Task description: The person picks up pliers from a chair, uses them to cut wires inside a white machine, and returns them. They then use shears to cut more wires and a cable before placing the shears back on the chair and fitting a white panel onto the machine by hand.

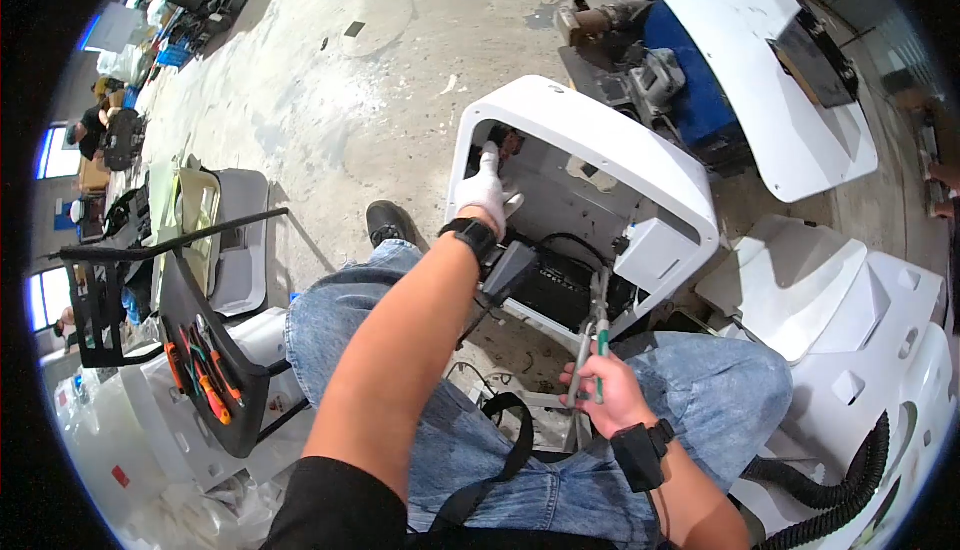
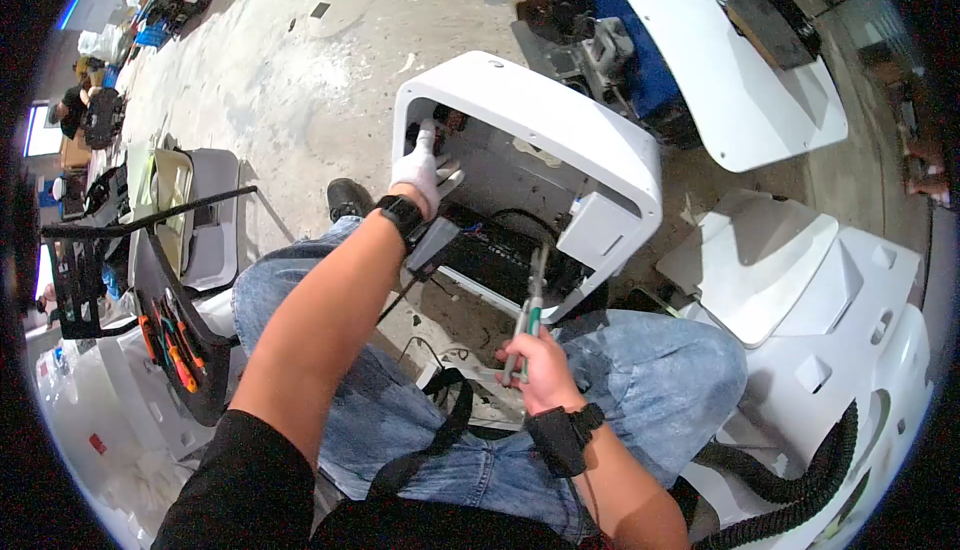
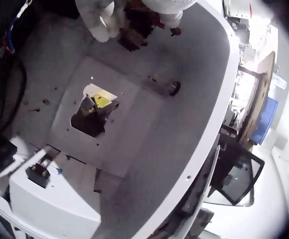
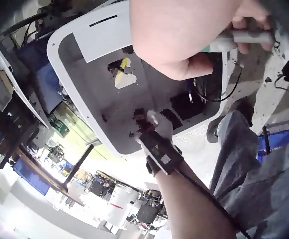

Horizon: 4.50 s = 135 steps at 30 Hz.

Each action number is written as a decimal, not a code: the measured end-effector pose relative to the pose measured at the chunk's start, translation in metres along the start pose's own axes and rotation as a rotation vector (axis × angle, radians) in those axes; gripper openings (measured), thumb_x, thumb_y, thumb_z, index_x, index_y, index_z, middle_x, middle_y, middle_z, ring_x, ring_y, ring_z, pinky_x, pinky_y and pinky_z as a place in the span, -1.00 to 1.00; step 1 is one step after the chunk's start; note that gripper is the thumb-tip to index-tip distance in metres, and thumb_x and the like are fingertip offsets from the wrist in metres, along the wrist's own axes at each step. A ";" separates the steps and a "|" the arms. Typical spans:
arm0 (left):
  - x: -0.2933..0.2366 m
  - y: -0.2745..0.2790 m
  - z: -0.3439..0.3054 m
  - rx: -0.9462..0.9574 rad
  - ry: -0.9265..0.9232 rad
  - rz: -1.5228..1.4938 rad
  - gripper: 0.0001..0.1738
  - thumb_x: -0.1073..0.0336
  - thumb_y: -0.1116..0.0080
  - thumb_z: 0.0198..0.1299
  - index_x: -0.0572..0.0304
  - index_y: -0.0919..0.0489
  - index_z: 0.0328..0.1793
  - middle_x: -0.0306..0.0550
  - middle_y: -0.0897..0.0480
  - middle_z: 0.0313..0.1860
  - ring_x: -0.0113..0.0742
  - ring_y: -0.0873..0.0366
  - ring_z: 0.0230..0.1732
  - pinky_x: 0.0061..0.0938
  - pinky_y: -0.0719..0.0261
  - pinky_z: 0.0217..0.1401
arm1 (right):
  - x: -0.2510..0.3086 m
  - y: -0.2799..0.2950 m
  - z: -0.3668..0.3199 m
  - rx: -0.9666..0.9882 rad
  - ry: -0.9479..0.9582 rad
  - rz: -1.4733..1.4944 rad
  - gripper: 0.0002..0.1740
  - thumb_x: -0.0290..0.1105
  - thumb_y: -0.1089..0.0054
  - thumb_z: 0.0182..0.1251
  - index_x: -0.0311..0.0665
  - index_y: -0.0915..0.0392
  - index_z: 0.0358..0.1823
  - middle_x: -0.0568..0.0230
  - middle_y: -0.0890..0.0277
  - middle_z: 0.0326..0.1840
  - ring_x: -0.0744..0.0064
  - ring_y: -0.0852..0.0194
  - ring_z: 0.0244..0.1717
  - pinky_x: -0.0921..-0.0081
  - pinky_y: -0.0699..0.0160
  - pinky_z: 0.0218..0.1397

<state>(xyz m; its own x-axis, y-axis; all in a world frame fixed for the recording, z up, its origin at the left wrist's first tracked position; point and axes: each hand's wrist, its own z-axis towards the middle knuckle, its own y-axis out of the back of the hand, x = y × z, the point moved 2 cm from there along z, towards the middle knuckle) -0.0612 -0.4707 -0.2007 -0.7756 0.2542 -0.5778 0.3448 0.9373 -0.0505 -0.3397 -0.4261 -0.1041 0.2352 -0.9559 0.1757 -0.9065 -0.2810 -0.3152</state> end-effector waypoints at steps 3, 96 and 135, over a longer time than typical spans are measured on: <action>0.004 -0.007 0.005 -0.004 -0.014 -0.225 -0.37 -0.03 -0.20 0.08 0.17 -0.31 0.16 0.05 -0.49 -0.03 -0.12 -0.50 -0.08 -0.31 -0.60 -0.20 | -0.005 0.002 0.003 -0.032 -0.038 0.027 -0.66 -0.40 0.03 0.03 -0.14 -0.31 -0.08 0.27 -0.32 -0.20 0.32 -0.35 -0.12 0.12 -0.38 -0.08; -0.132 0.180 -0.161 -0.003 -1.110 1.091 -0.69 0.24 -0.07 0.09 0.24 -0.55 -0.09 0.11 -0.57 -0.17 0.01 -0.53 -0.11 -0.34 -0.45 0.02 | 0.199 -0.115 0.068 -0.589 1.295 -2.008 -0.52 -0.56 -0.01 -0.03 -0.29 -0.39 0.04 -0.02 -0.51 -0.24 -0.01 -0.50 -0.24 0.21 -0.48 -0.16; -0.051 0.143 0.019 0.655 -0.402 0.876 -0.45 -0.07 0.01 0.14 0.12 -0.48 0.13 -0.04 -0.60 -0.04 -0.20 -0.54 -0.05 -0.41 -0.41 0.02 | 0.077 -0.130 0.024 -0.550 1.466 -2.001 -0.23 -0.76 0.06 -0.25 -0.41 -0.23 0.21 -0.29 -0.21 0.19 -0.15 -0.15 0.25 0.21 -0.17 0.30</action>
<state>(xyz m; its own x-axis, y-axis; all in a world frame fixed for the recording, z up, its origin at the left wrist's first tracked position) 0.0381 -0.3541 -0.1939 0.0468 0.5496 -0.8341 0.9777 0.1459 0.1509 -0.1958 -0.4650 -0.0725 0.4309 0.8972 0.0965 -0.0852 -0.0660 0.9942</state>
